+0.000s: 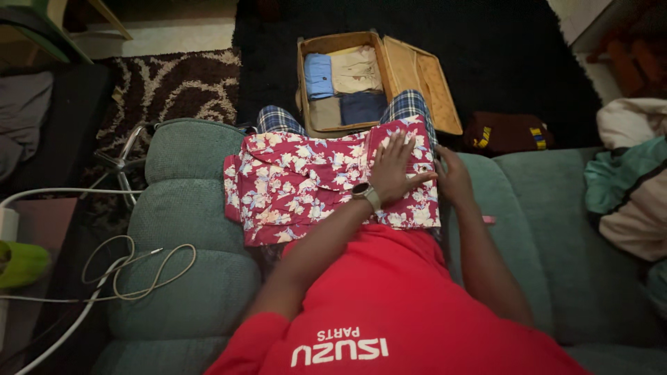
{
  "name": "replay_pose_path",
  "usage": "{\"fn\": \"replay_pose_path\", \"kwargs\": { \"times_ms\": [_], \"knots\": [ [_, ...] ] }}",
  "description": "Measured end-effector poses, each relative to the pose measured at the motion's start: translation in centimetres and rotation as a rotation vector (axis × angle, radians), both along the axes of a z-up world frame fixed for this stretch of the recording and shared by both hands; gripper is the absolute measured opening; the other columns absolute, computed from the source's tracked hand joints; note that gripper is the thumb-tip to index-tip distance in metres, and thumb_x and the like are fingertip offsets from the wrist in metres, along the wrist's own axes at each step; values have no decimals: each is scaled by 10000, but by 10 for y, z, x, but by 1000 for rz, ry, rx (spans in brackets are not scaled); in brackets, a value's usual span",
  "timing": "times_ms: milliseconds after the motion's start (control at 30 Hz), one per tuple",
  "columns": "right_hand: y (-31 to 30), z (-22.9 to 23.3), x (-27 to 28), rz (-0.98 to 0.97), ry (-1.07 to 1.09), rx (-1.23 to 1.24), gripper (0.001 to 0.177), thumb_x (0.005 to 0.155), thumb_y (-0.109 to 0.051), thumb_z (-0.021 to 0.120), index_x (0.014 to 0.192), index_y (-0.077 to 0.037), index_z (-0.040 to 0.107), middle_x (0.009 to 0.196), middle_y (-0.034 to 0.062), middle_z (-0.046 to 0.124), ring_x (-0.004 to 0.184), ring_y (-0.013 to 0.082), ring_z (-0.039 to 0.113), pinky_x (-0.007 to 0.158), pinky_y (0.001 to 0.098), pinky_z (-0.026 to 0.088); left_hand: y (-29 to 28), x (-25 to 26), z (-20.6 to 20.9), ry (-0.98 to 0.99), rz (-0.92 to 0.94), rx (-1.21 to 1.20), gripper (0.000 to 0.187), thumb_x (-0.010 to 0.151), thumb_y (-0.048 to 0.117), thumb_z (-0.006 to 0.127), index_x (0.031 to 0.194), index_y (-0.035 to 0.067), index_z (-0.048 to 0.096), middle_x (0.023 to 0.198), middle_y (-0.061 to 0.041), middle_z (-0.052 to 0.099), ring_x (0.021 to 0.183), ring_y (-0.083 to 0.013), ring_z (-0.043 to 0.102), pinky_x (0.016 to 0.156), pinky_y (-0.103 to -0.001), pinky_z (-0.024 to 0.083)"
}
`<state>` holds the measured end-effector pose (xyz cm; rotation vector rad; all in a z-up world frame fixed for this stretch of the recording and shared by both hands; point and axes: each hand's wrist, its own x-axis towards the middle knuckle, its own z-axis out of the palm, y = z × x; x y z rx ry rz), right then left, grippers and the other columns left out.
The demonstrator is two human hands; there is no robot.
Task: The person takes a striped shirt from a suitcase, folds it on their lap, and then folds a floral shirt.
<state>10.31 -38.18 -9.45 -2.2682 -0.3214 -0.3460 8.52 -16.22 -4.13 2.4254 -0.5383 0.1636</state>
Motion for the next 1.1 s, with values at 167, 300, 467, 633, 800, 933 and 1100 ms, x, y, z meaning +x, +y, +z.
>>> {"fn": "replay_pose_path", "kwargs": {
  "times_ms": [167,300,467,633,800,933,1100],
  "knots": [
    [16,31,-1,196,-88,42,557,999,-277,649,1454,27,548,1510,268,524,1442,432,431,1159,472,363,-1,5,-27,-6,57,-105,1137,870,839,458,1642,38,223,1723,-235,166,1607,-376,110,1273,-542,107],
    [42,20,9,136,376,617,607,1009,-331,595,1508,-12,462,1570,227,444,1471,397,398,1177,447,349,11,16,-33,96,133,-370,1084,922,805,446,1636,21,215,1724,-251,174,1618,-368,136,1281,-512,136],
    [73,-48,79,372,-77,36,640,1028,-335,578,1560,-22,409,1623,212,384,1503,390,374,1218,458,322,38,10,-18,344,15,-906,993,978,774,306,1656,58,189,1691,-208,262,1555,-308,267,1257,-445,252],
    [135,-6,78,420,-238,-98,674,1048,-340,562,1611,-33,355,1677,197,324,1535,384,350,1260,468,295,52,-4,8,648,-103,-1652,961,952,754,390,1627,92,215,1606,-204,376,1425,-336,453,1139,-469,447],
    [205,100,2,307,-92,-117,625,1100,-401,487,1612,-59,377,1685,192,315,1576,376,254,1281,587,116,85,1,14,346,-485,-2147,1081,1034,858,396,1666,-7,243,1579,-243,406,1392,-352,514,1130,-495,489],
    [242,149,-19,370,-143,-120,647,1067,-475,489,1568,-75,408,1680,170,320,1592,321,234,1298,559,79,127,-26,22,475,-338,-2154,1049,996,844,391,1654,40,244,1594,-223,399,1408,-338,506,1141,-486,482],
    [247,142,-19,405,-28,30,661,1072,-500,462,1571,-70,415,1698,177,301,1604,329,207,1299,566,79,165,-54,34,477,-270,-2104,1036,997,832,388,1645,35,255,1586,-228,408,1404,-341,510,1137,-493,482]
  ]
}}
